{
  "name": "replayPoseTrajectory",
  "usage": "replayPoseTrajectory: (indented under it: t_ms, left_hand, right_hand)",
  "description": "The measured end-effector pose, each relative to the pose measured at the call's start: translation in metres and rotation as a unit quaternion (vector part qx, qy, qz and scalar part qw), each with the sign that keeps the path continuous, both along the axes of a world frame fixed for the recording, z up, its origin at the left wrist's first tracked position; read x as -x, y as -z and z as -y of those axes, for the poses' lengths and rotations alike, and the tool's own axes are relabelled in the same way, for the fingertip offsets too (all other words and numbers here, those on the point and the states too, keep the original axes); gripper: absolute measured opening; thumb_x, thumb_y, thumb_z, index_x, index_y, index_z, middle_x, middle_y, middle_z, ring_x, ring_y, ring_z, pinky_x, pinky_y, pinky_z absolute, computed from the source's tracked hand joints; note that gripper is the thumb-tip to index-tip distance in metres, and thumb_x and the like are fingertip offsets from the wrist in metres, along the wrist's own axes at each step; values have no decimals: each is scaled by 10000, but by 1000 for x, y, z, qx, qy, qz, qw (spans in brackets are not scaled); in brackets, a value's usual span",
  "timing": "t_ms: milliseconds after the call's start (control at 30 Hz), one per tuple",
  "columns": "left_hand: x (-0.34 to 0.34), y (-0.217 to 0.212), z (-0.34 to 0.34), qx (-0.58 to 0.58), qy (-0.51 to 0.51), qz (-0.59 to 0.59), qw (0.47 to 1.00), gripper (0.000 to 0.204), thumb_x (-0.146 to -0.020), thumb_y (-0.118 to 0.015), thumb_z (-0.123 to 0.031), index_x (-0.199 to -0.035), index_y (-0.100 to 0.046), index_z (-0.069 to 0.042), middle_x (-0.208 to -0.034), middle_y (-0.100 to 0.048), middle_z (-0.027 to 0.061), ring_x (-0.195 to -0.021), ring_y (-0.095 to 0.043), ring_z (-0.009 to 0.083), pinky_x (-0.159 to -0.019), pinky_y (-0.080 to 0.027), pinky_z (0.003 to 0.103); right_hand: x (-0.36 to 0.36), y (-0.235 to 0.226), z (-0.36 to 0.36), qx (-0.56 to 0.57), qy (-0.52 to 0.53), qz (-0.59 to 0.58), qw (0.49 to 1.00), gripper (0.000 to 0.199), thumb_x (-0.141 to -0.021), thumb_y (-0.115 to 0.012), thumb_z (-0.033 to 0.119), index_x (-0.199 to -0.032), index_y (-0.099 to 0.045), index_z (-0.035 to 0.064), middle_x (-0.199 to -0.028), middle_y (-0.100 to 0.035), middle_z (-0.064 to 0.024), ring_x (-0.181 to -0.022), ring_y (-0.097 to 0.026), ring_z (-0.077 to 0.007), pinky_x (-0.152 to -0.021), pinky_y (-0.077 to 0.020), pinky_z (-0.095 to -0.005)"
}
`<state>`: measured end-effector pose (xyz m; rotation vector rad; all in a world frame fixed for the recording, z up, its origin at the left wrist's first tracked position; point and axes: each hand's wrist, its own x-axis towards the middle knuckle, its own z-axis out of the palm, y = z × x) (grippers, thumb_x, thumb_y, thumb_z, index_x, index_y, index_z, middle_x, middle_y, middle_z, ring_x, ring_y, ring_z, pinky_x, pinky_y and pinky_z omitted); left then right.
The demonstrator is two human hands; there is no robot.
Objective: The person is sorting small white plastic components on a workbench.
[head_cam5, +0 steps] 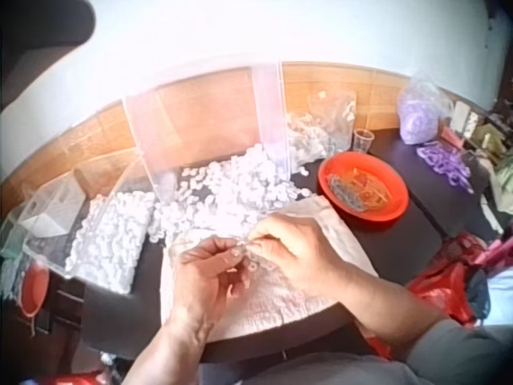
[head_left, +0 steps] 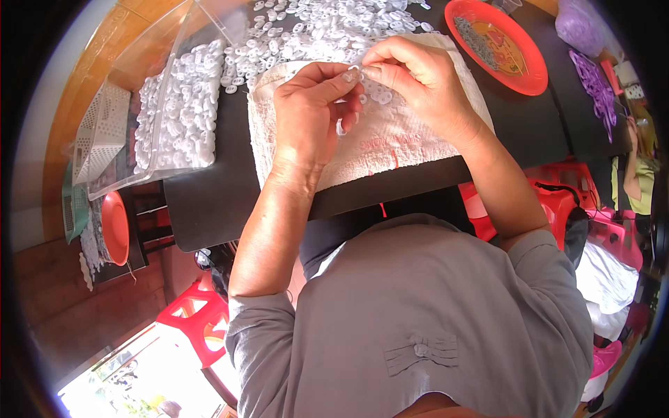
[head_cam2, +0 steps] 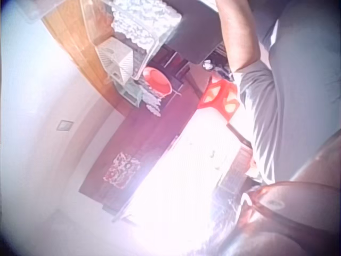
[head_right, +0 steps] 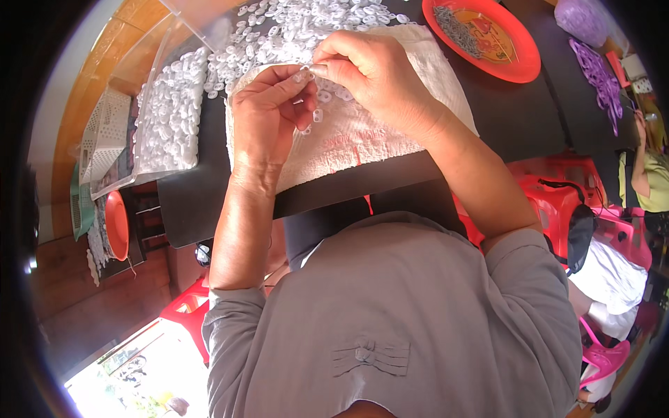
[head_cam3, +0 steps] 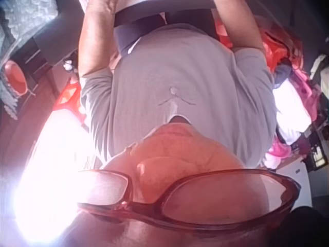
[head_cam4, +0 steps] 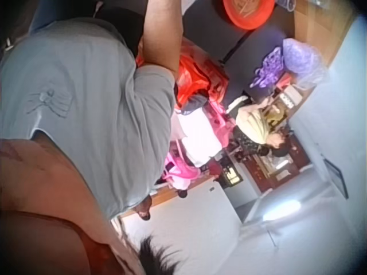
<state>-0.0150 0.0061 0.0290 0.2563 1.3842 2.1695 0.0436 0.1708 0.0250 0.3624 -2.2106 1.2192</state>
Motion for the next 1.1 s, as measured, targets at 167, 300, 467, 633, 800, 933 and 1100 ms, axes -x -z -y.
replayPoseTrajectory:
  t_ms: [167,300,467,633,800,933,1100]
  left_hand:
    - [-2,-4,0,27,-7,-12,1000,74,-876,-621,-25,-903,-622,44,-733,-649,119,-544,-577,140,-444,-403,236]
    - [-3,-4,1,54,-22,-34,998,67,-866,-635,-29,-877,-633,37,-728,-647,109,-538,-569,135,-445,-402,234]
    - [-9,-1,-2,48,-34,-38,998,62,-877,-629,-30,-861,-630,30,-698,-628,86,-523,-544,115,-428,-390,228]
    - [-10,-1,-6,33,-64,-48,996,82,-891,-619,-38,-833,-616,20,-688,-621,79,-512,-532,101,-414,-373,226]
    - [2,3,2,14,-130,-52,990,83,-878,-628,-48,-868,-619,33,-713,-619,89,-551,-546,134,-447,-384,244]
    - [4,3,2,8,-150,-41,988,82,-863,-634,-45,-868,-619,35,-714,-619,92,-549,-548,145,-446,-382,251]
    - [-2,2,-1,8,-126,-42,991,54,-851,-633,-22,-824,-614,22,-686,-617,87,-509,-532,126,-415,-365,247]
  right_hand:
    - [-1,0,-3,-13,-4,38,999,41,-876,-613,3,-898,-589,-23,-792,-607,-33,-728,-551,-99,-663,-451,-238]
    - [0,3,-1,6,-16,53,998,39,-871,-608,-3,-899,-587,-21,-791,-601,-22,-740,-553,-98,-672,-452,-236]
    - [-2,2,4,30,-27,80,996,27,-876,-602,-4,-896,-594,-19,-768,-579,-17,-722,-537,-83,-659,-442,-230]
    - [2,5,6,66,-26,83,994,40,-877,-602,3,-909,-610,-21,-749,-559,-7,-707,-517,-69,-634,-428,-226]
    - [-2,-2,-2,-174,113,6,978,123,-848,-657,101,-801,-602,2,-660,-580,-74,-586,-549,-179,-582,-438,-301]
    - [-11,-9,5,-344,186,125,912,240,-844,-667,237,-769,-614,15,-661,-605,-141,-612,-597,-303,-594,-460,-400]
    - [-8,-1,11,-413,206,231,857,249,-824,-664,278,-811,-696,32,-740,-662,-161,-789,-665,-348,-695,-501,-473]
